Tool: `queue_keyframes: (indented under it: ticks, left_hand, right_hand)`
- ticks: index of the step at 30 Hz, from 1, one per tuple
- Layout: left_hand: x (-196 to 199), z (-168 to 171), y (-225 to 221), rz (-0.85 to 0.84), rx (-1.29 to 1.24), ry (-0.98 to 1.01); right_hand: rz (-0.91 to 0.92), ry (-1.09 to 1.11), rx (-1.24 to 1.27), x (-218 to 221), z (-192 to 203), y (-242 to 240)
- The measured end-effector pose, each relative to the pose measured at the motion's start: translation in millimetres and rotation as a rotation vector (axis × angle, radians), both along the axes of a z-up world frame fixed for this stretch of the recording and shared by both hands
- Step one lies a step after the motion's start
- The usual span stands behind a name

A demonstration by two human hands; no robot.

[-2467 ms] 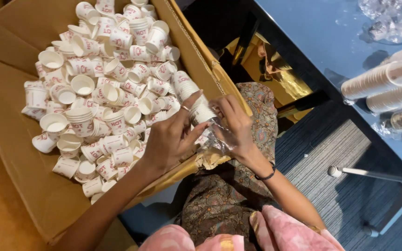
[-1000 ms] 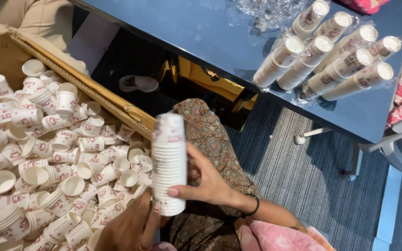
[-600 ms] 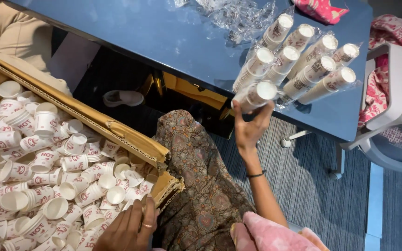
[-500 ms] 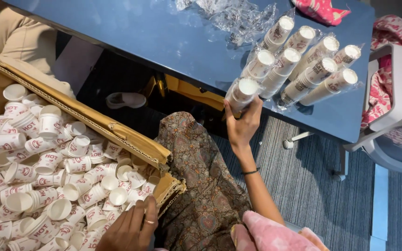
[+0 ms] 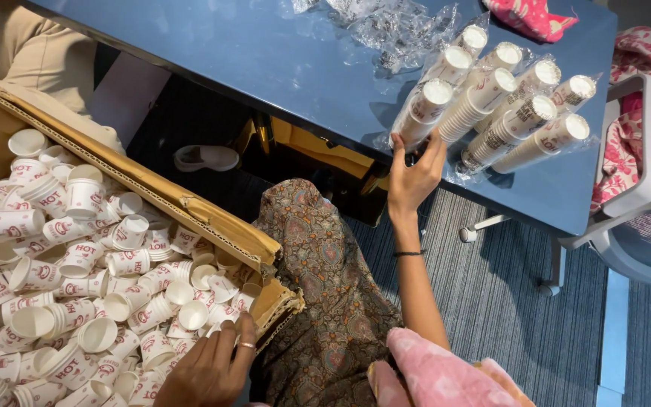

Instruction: Stack and sort paper cups from a cardboard box onto a table.

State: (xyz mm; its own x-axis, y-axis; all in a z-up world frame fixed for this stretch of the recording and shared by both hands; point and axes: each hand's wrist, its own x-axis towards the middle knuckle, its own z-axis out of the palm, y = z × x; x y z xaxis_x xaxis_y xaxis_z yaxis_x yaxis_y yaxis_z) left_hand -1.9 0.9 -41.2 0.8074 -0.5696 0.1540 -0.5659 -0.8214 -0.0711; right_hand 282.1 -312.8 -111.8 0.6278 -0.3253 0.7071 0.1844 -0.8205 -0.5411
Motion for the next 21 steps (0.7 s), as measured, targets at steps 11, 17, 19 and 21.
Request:
queue_keyframes:
  ticks: [11,17,19,21]
  left_hand:
    - [3.4,3.0,-1.8,-0.021,0.039,-0.12]
    - [-0.9,4.4,-2.5,-0.003,0.088,-0.085]
    - [0.9,9.2,-5.0,0.001,0.099,-0.099]
    - [2.2,15.3,-7.1,0.002,0.072,-0.089]
  right_hand:
    - [0.079,0.011,0.123,-4.5,-9.1,-6.9]
    - [0.073,-0.012,0.102,-22.6,-1.0,-6.9]
    - [0.077,-0.026,0.12,-33.6,8.8,-8.2]
    - [0.213,-0.128,0.279,-47.8,18.7,-8.3]
